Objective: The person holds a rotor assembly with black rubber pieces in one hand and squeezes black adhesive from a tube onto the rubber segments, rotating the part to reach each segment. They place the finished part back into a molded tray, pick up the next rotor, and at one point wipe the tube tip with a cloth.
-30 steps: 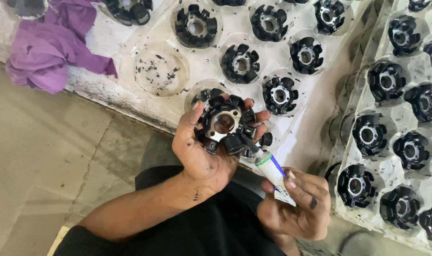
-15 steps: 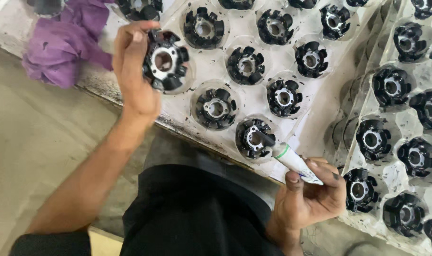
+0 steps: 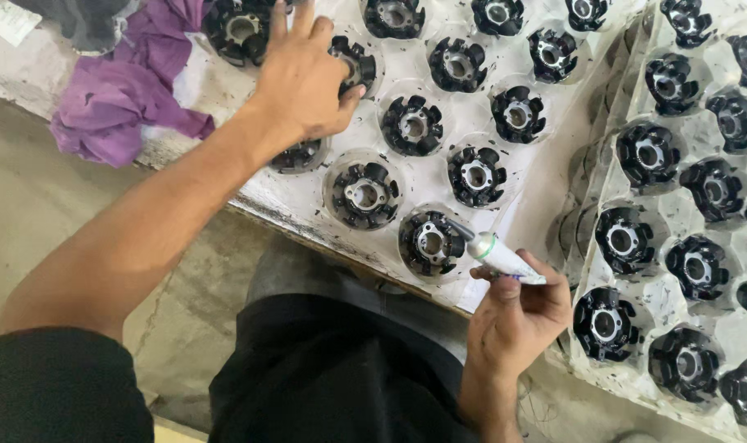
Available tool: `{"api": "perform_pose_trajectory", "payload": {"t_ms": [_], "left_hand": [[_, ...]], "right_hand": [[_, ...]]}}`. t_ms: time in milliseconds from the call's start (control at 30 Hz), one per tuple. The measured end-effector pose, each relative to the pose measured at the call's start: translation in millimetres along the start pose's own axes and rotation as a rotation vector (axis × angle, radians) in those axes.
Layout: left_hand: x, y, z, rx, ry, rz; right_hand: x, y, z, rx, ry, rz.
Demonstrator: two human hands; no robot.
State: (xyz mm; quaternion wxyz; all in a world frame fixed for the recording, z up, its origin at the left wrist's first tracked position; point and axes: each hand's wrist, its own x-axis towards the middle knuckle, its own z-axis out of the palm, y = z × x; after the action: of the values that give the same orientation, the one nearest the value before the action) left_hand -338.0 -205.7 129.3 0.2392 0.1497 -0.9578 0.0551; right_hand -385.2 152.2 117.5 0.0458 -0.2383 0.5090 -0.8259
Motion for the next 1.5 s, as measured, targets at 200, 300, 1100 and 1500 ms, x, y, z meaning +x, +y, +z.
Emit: {"api": "perform_pose_trajectory", "payload": {"t_ms": [200,300,1100,1500], "left_hand": [[-8,2,-10,-0.305,0.031,-0.069],[-37,11,-40,-0.786,-0.285,-0.388],[-78,126,-105,-2.103,0.529,-0.173],[-76,129,-102,-2.108,0.475,-0.178]], "right_hand": [[10,1,-17,0.16,0.04,0.218],[14,3,-18,0.161,0.043,0.255],[-17,-38,50,-0.768,-0.166,-0.641],[-7,-43,45,-0.843,-0.232,-0.771]]}}
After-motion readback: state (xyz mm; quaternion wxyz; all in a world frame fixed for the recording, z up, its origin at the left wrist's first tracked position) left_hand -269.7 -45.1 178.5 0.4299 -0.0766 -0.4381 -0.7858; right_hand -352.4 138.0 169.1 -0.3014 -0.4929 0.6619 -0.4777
